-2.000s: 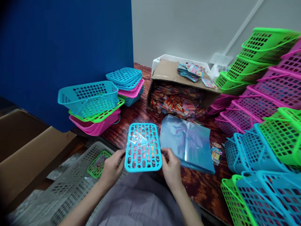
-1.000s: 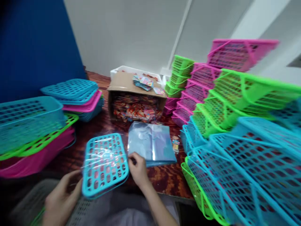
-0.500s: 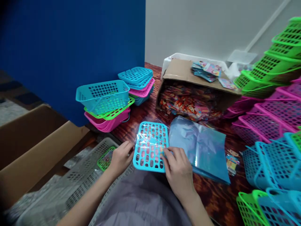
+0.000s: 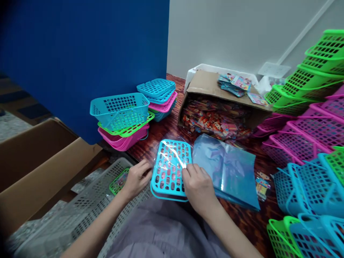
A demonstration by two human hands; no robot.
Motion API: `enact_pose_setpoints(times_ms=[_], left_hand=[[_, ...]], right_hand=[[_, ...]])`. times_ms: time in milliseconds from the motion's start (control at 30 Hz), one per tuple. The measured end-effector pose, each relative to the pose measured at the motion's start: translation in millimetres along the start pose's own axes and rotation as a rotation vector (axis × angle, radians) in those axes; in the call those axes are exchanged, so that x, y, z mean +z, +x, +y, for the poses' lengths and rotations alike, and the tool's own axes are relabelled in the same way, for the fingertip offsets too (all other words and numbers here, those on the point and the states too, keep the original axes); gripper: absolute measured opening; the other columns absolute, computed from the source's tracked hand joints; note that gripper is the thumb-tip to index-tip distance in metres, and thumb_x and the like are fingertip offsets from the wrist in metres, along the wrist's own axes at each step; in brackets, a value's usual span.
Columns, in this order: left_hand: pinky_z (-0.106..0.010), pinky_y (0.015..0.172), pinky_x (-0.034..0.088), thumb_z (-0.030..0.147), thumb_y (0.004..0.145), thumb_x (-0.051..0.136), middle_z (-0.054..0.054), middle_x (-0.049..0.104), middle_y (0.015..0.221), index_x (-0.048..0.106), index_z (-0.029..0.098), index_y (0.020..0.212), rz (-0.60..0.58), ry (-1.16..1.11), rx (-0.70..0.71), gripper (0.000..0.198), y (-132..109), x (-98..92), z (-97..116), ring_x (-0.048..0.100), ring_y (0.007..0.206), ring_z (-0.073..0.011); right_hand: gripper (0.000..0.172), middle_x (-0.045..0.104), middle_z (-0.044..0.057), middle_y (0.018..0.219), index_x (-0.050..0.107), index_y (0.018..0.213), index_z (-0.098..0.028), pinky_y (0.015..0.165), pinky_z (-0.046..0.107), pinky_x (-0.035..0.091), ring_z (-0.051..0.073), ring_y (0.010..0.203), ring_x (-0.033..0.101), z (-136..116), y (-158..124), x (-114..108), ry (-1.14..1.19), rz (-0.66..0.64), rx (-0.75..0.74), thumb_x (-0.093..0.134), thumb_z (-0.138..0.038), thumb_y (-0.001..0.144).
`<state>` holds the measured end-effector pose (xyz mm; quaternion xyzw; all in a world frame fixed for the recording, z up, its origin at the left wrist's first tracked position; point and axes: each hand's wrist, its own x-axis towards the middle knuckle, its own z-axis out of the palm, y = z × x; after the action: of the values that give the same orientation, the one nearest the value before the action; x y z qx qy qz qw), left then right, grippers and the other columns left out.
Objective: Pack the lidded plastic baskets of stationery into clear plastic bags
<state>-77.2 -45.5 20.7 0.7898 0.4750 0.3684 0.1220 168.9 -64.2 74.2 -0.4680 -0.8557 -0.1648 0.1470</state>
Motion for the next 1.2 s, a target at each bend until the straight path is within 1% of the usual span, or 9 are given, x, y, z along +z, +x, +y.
enact_pose_setpoints(times_ms=[167, 267, 367, 533, 633, 767, 967, 1100, 1200], left_hand=[[-0.028, 0.062, 0.038, 0.016, 0.092, 0.043, -0.003, 0.055, 0.073, 0.058, 0.019, 0.074, -0.146, 0.179, 0.189, 0.024, -18, -29.1, 7, 0.05, 0.069, -0.0156], [-0.029, 0.06, 0.037, 0.015, 0.093, 0.042, -0.003, 0.052, 0.07, 0.055, 0.019, 0.072, -0.153, 0.23, 0.223, 0.025, -29, -34.2, 11, 0.048, 0.066, -0.0159], [-0.028, 0.061, 0.039, 0.015, 0.094, 0.042, -0.002, 0.052, 0.072, 0.054, 0.019, 0.077, -0.099, 0.155, 0.124, 0.021, -39, -28.6, 18, 0.05, 0.067, -0.0156], [-0.027, 0.068, 0.049, 0.02, 0.094, 0.048, -0.005, 0.059, 0.088, 0.055, 0.02, 0.097, -0.026, -0.169, -0.196, 0.007, -58, -11.4, 32, 0.058, 0.078, -0.0162], [-0.034, 0.079, 0.053, 0.023, 0.093, 0.051, -0.01, 0.062, 0.106, 0.052, 0.02, 0.116, -0.02, -0.21, -0.248, 0.023, -60, -3.6, 33, 0.061, 0.095, -0.0212], [-0.03, 0.072, 0.05, 0.023, 0.094, 0.047, -0.005, 0.064, 0.089, 0.058, 0.02, 0.1, -0.034, -0.165, -0.258, 0.013, -53, 7.2, 30, 0.062, 0.082, -0.0193], [-0.025, 0.063, 0.043, 0.019, 0.093, 0.042, 0.0, 0.06, 0.073, 0.056, 0.02, 0.084, 0.17, -0.122, -0.35, 0.017, -39, 28.0, 36, 0.059, 0.066, -0.016], [-0.025, 0.058, 0.037, 0.021, 0.093, 0.042, 0.002, 0.054, 0.065, 0.051, 0.021, 0.077, 0.266, -0.047, -0.375, 0.019, -11, 32.5, 31, 0.053, 0.059, -0.0148], [-0.025, 0.057, 0.033, 0.023, 0.094, 0.044, 0.004, 0.047, 0.06, 0.047, 0.021, 0.07, 0.296, 0.033, -0.337, 0.025, 4, 28.6, 27, 0.047, 0.055, -0.0134]], right_hand=[[0.023, 0.058, 0.007, 0.077, 0.061, 0.078, -0.018, 0.068, 0.035, 0.036, 0.022, 0.073, 0.05, -6, -15, -11, 0.087, 0.045, 0.058, 0.046, -0.011, 0.094], [0.019, 0.062, 0.008, 0.085, 0.062, 0.09, -0.016, 0.073, 0.035, 0.04, 0.022, 0.08, 0.054, -10, -30, -12, 0.186, 0.07, 0.087, 0.045, -0.01, 0.095], [0.016, 0.064, 0.009, 0.096, 0.061, 0.104, -0.016, 0.079, 0.034, 0.044, 0.022, 0.089, 0.059, -8, -49, -4, 0.39, 0.095, 0.269, 0.047, -0.017, 0.096], [0.023, 0.069, 0.007, 0.109, 0.063, 0.112, -0.022, 0.082, 0.034, 0.053, 0.022, 0.099, 0.066, -10, -74, 28, 0.881, 0.026, 0.719, 0.049, -0.024, 0.094], [0.033, 0.069, 0.009, 0.119, 0.062, 0.12, -0.02, 0.091, 0.038, 0.053, 0.024, 0.107, 0.066, -18, -75, 45, 1.025, 0.079, 0.818, 0.052, -0.025, 0.089], [0.028, 0.072, 0.009, 0.11, 0.067, 0.111, -0.019, 0.083, 0.033, 0.053, 0.024, 0.097, 0.068, -29, -69, 51, 0.979, 0.188, 0.844, 0.052, -0.023, 0.088], [0.03, 0.071, 0.008, 0.087, 0.067, 0.097, -0.017, 0.072, 0.029, 0.045, 0.021, 0.079, 0.066, -34, -42, 43, 0.627, 0.285, 0.755, 0.038, -0.015, 0.092], [0.031, 0.069, 0.007, 0.08, 0.065, 0.087, -0.018, 0.062, 0.029, 0.036, 0.02, 0.069, 0.062, -21, -3, 32, 0.323, 0.244, 0.742, 0.037, -0.005, 0.087], [0.03, 0.068, 0.006, 0.075, 0.063, 0.079, -0.018, 0.056, 0.031, 0.028, 0.018, 0.059, 0.058, -12, 8, 27, 0.183, 0.131, 0.752, 0.039, -0.001, 0.084]])
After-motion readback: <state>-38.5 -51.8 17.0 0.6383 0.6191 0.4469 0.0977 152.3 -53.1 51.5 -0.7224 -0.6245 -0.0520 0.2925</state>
